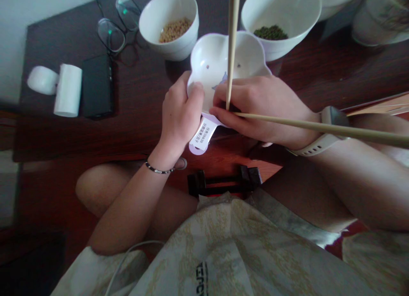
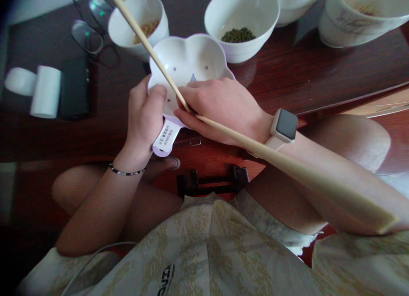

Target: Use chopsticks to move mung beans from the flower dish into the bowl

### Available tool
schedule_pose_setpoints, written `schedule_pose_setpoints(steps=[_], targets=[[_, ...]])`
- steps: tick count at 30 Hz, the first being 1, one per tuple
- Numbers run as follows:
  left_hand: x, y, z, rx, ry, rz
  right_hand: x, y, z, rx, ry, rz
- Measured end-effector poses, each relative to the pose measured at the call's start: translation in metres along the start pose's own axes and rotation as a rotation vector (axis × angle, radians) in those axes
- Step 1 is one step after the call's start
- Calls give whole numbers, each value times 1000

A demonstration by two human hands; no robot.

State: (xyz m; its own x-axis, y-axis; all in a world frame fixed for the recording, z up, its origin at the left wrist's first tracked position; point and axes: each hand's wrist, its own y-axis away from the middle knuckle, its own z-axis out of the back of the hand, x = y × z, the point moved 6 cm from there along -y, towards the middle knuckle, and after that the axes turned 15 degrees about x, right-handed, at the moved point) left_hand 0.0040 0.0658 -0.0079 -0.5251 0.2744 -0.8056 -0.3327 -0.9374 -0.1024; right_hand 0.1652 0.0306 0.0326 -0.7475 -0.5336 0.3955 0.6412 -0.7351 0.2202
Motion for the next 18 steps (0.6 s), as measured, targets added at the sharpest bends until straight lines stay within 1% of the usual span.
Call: schedule_pose_setpoints(steps=[7,14,18], targets=[[0,0,0,20,-1,12,1,0,1,8,52,-5],[-2,0,1,22,6,27,1,0,1,12,58,-15],[-3,0,1,7,11,-3,0,0,0,8,69,-19]])
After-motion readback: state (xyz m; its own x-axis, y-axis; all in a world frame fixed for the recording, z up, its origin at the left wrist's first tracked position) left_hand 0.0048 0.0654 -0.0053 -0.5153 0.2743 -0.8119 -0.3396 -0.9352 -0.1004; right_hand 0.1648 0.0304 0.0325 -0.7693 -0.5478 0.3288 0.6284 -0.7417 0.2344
